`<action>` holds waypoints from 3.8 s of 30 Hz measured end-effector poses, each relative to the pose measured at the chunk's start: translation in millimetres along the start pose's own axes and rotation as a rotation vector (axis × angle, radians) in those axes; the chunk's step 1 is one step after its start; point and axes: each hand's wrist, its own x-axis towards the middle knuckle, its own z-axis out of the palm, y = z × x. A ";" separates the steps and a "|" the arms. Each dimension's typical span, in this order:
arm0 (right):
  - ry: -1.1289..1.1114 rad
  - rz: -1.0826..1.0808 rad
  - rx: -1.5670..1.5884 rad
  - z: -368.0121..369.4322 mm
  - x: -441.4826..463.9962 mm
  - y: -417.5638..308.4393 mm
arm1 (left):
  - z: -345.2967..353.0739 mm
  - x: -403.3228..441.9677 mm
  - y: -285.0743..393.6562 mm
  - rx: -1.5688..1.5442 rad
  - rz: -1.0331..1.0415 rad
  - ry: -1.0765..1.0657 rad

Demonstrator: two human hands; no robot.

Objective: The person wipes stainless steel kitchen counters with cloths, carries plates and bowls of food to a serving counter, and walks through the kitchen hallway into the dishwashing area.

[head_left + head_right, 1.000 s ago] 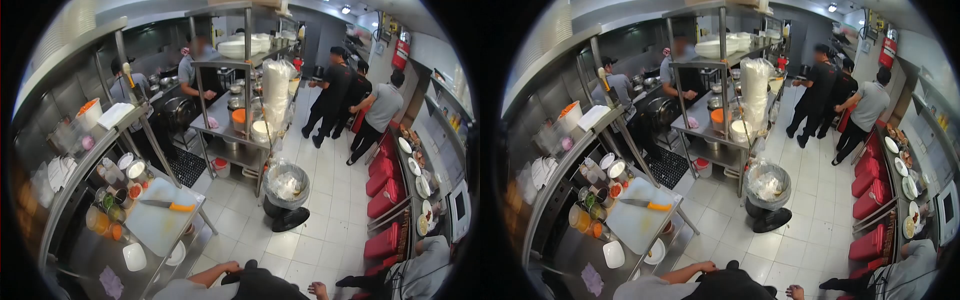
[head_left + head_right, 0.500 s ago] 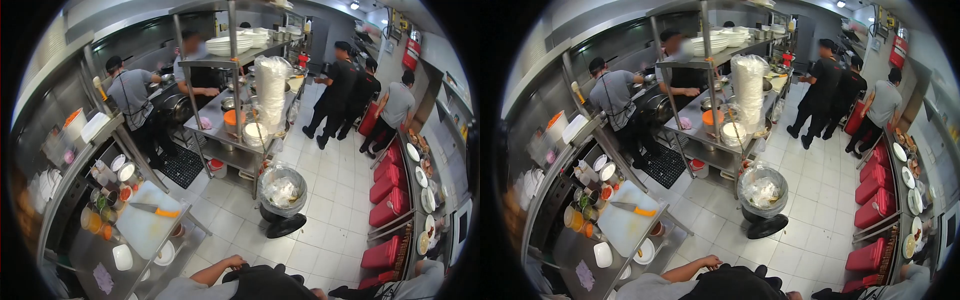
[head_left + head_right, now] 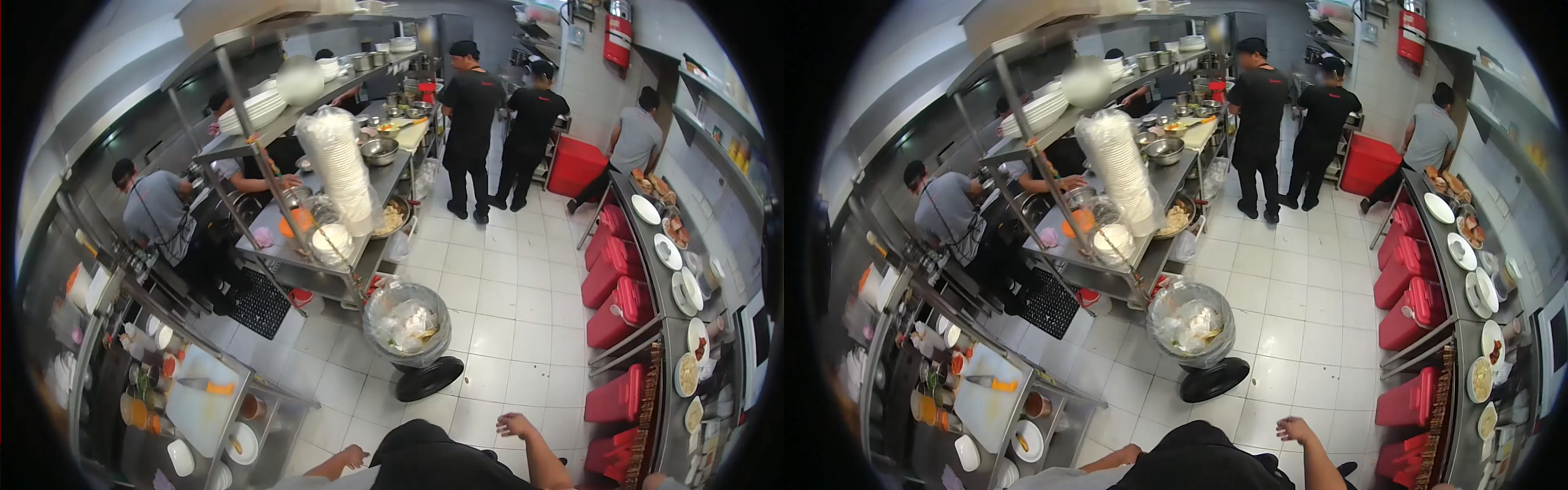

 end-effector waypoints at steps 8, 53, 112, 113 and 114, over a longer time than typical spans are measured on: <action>-0.053 -0.536 -0.190 -45.4 48.9 -233.2 | 11.3 90.3 53.8 -0.284 -0.281 0.017; -0.387 -0.167 -0.531 -302.4 485.6 -645.5 | -338.1 441.1 290.1 -1.003 -0.573 0.329; -0.234 0.014 -0.375 -311.4 593.5 -807.3 | -763.1 499.6 319.8 -1.060 -0.345 0.449; -0.218 0.020 -0.354 -333.8 589.1 -786.2 | -770.6 511.0 322.2 -0.924 -0.250 0.441; -0.156 0.073 -0.330 -355.1 586.0 -768.3 | -776.7 520.6 333.2 -0.891 -0.236 0.442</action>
